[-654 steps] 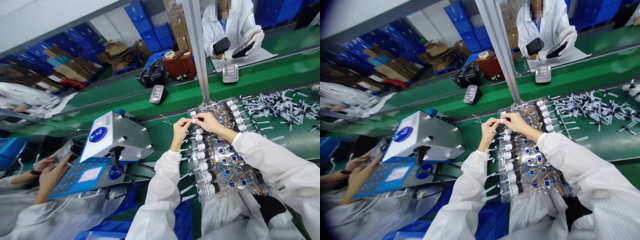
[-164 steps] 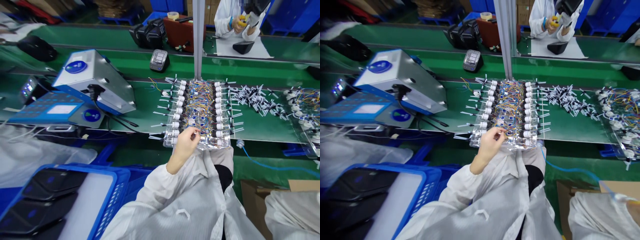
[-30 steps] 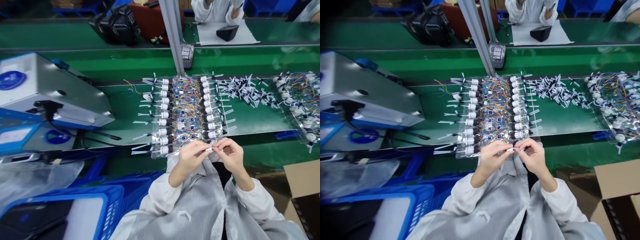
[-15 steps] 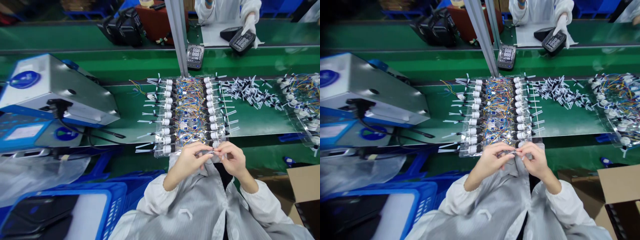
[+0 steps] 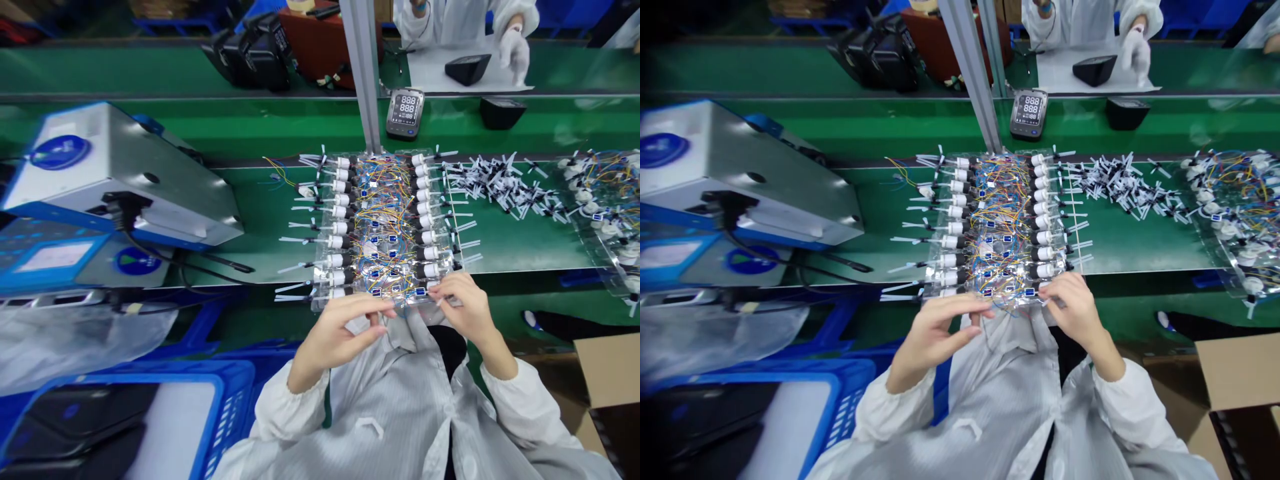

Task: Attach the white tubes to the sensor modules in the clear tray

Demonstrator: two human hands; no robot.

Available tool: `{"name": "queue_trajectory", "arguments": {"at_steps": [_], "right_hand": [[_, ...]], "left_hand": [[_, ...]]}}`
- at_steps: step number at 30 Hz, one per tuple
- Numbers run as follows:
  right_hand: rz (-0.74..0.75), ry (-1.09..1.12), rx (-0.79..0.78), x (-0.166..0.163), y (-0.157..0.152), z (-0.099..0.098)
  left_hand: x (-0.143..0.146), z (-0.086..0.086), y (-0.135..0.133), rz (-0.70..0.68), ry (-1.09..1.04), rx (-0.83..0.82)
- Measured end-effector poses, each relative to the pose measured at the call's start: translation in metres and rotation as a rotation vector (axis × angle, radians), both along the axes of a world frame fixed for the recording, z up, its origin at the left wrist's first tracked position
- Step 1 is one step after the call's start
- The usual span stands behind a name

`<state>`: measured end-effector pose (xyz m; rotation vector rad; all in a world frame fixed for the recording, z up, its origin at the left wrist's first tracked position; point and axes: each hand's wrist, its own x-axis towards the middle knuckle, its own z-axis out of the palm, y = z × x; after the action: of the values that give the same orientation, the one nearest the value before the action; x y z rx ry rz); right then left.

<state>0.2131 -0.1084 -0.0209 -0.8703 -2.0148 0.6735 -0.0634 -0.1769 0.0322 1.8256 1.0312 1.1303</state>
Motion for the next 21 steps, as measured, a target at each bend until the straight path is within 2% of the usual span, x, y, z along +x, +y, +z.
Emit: {"name": "queue_trajectory", "arguments": {"at_steps": [3,5,6,8,10,11,13,15,18,21], "right_hand": [[0.050,-0.176,0.076,0.002,-0.002,0.006],[0.014,-0.092,0.057,0.009,-0.004,0.007],[-0.070,0.012,0.040,0.013,-0.005,0.006],[-0.344,0.264,-0.046,0.023,-0.002,0.001],[-0.537,0.478,-0.241,0.028,0.005,-0.007],[-0.552,0.552,-0.365,0.029,0.009,-0.011],[-0.474,0.632,-0.577,0.025,0.018,-0.017],[-0.416,0.655,-0.662,0.017,0.023,-0.018],[-0.392,0.709,-0.606,0.008,0.022,-0.009],[-0.315,0.801,-0.469,0.007,0.019,0.012]], "left_hand": [[0.001,0.004,-0.005,-0.202,0.241,-0.053],[-0.004,0.005,-0.010,-0.213,0.357,-0.030],[-0.008,0.005,-0.012,-0.165,0.376,-0.005],[-0.015,0.004,-0.014,0.009,0.352,0.047],[-0.016,0.002,-0.011,0.177,0.292,0.099],[-0.013,0.000,-0.006,0.215,0.264,0.131],[-0.002,-0.004,0.005,0.197,0.249,0.197],[0.013,-0.010,0.017,0.123,0.291,0.241],[0.032,-0.022,0.029,0.061,0.345,0.238],[0.037,-0.030,0.032,0.110,0.369,0.210]]}}
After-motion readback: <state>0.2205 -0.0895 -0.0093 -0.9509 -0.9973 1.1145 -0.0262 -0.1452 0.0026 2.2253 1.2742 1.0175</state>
